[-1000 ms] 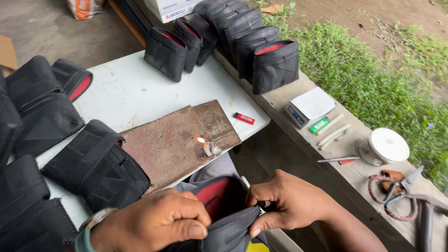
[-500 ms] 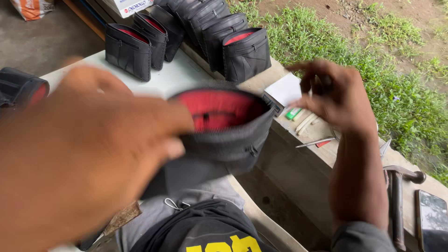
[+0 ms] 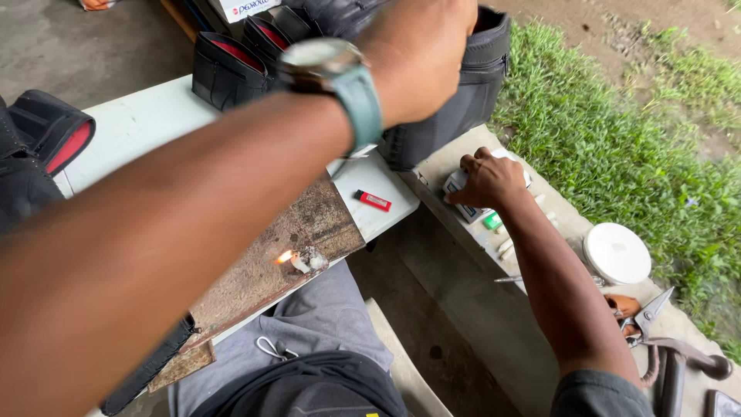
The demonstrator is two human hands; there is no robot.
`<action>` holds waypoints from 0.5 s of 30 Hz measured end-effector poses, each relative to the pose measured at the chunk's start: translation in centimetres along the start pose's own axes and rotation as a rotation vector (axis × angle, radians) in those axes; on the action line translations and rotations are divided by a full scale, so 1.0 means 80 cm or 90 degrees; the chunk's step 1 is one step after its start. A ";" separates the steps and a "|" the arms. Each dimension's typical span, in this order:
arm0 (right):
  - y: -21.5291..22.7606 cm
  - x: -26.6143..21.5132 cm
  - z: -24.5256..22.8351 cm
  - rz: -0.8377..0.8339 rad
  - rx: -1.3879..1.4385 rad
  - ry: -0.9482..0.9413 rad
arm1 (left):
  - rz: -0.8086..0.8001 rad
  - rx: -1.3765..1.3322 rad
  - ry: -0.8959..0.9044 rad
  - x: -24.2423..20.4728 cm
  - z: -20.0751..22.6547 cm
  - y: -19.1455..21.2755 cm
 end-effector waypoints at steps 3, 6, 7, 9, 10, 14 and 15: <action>-0.001 -0.009 0.012 -0.009 0.011 0.006 | 0.014 -0.053 0.165 0.000 0.000 -0.101; -0.008 -0.025 0.018 0.001 0.031 0.018 | 0.026 -0.152 0.202 -0.020 0.006 -0.169; -0.009 -0.032 0.020 0.001 0.034 0.017 | 0.014 -0.171 0.237 -0.028 0.005 -0.188; -0.010 -0.047 0.022 -0.003 0.045 0.014 | -0.014 -0.210 0.305 -0.055 0.009 -0.222; -0.010 -0.056 0.023 -0.008 0.052 0.013 | -0.052 -0.215 0.325 -0.072 0.012 -0.237; 0.000 -0.063 0.032 0.026 0.065 0.026 | -0.082 -0.196 0.401 -0.092 -0.001 -0.262; -0.008 -0.060 0.035 0.029 0.066 0.028 | -0.132 -0.157 0.387 -0.091 -0.002 -0.265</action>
Point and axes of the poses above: each hand's wrist, its own x-axis towards the middle knuckle, its own y-axis out of the back of the hand, z = x × y, the point moved 5 cm from there along x, towards the middle knuckle, and after that the axes turned 11 degrees about x, right-handed, at the moved point
